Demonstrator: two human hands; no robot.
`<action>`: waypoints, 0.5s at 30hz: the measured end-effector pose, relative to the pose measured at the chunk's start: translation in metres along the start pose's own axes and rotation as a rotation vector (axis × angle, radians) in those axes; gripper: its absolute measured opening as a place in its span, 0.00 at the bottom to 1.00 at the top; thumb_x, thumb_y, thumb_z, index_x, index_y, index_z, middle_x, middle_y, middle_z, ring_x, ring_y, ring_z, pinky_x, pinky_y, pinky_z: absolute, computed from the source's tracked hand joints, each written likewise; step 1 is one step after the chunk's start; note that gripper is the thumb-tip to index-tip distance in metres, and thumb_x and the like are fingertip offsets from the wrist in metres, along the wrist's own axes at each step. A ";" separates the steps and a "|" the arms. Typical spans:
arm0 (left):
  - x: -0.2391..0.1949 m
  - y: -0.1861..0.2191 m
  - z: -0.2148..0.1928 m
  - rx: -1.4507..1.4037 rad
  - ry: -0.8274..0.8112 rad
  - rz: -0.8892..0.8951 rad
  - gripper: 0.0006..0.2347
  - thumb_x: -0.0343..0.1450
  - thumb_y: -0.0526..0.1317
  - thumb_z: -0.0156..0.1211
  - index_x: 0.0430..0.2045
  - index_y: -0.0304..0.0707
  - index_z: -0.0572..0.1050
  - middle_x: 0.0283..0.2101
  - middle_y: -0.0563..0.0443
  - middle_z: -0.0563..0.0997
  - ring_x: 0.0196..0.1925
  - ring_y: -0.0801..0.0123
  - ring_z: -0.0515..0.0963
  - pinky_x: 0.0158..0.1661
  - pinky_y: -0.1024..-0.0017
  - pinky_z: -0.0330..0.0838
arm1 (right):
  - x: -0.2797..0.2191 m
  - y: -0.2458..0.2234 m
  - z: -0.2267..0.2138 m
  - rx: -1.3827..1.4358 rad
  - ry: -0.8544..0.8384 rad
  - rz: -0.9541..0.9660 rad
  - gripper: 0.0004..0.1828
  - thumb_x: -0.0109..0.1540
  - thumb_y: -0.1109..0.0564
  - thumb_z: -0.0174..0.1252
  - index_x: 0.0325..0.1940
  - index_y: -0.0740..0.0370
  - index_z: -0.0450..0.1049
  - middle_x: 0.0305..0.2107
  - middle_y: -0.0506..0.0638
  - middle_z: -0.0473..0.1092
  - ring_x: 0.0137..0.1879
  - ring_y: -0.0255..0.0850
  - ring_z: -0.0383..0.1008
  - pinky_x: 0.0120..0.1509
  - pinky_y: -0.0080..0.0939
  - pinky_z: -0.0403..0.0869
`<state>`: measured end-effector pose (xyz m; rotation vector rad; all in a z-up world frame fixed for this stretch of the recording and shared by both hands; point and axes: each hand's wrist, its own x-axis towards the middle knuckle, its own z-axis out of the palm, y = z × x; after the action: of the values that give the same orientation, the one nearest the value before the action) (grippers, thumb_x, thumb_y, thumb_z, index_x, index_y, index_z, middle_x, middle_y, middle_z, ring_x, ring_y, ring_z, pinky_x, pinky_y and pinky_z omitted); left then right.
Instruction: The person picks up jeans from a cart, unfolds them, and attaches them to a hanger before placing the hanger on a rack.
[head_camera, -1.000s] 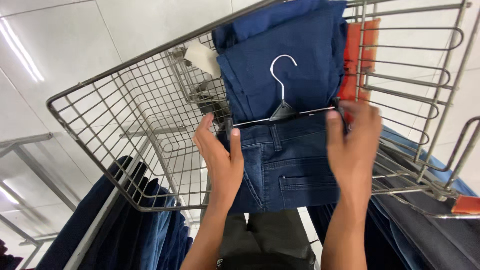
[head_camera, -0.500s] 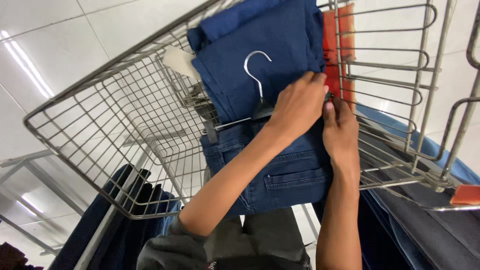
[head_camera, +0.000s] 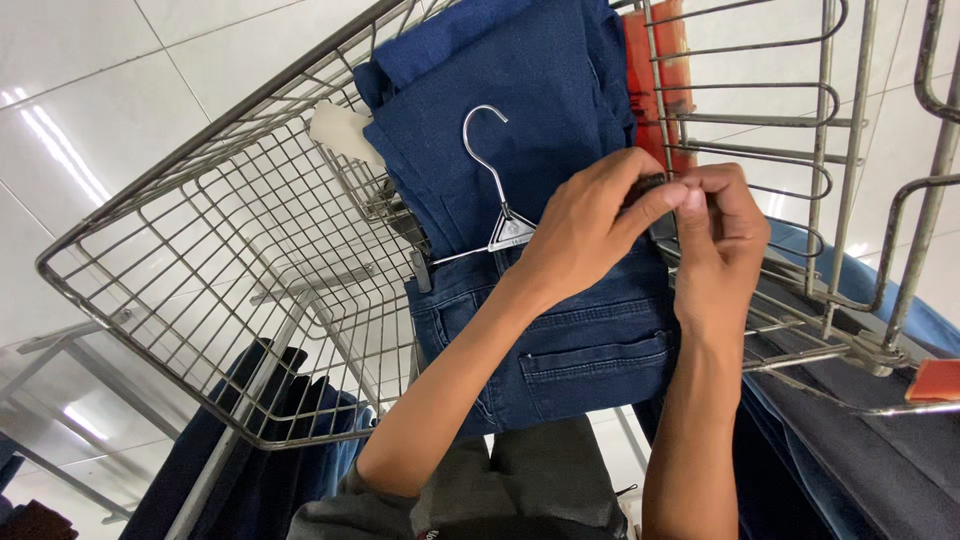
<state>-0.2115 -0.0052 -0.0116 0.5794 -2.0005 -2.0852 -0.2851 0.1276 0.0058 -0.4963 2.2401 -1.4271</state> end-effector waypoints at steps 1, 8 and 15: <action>0.000 -0.001 0.000 0.001 0.002 0.001 0.16 0.77 0.52 0.49 0.40 0.35 0.72 0.33 0.36 0.78 0.40 0.38 0.83 0.36 0.51 0.77 | -0.001 0.000 0.000 0.001 -0.001 -0.002 0.11 0.75 0.56 0.52 0.44 0.66 0.72 0.34 0.51 0.63 0.41 0.35 0.59 0.49 0.36 0.64; -0.004 -0.007 -0.003 0.243 0.008 0.235 0.14 0.78 0.48 0.47 0.40 0.32 0.65 0.31 0.40 0.67 0.39 0.42 0.74 0.37 0.50 0.71 | -0.003 -0.006 0.007 -0.030 -0.018 -0.083 0.13 0.77 0.58 0.46 0.44 0.68 0.69 0.32 0.51 0.63 0.42 0.35 0.59 0.51 0.39 0.65; 0.002 -0.007 -0.011 0.392 -0.070 0.320 0.15 0.78 0.50 0.46 0.37 0.33 0.65 0.29 0.43 0.67 0.36 0.47 0.73 0.33 0.50 0.68 | -0.003 -0.017 0.009 -0.089 -0.025 -0.210 0.16 0.78 0.54 0.44 0.43 0.69 0.67 0.33 0.56 0.61 0.42 0.40 0.61 0.53 0.44 0.64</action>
<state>-0.2078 -0.0155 -0.0192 0.2208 -2.3768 -1.5618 -0.2768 0.1155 0.0189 -0.7954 2.2947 -1.4151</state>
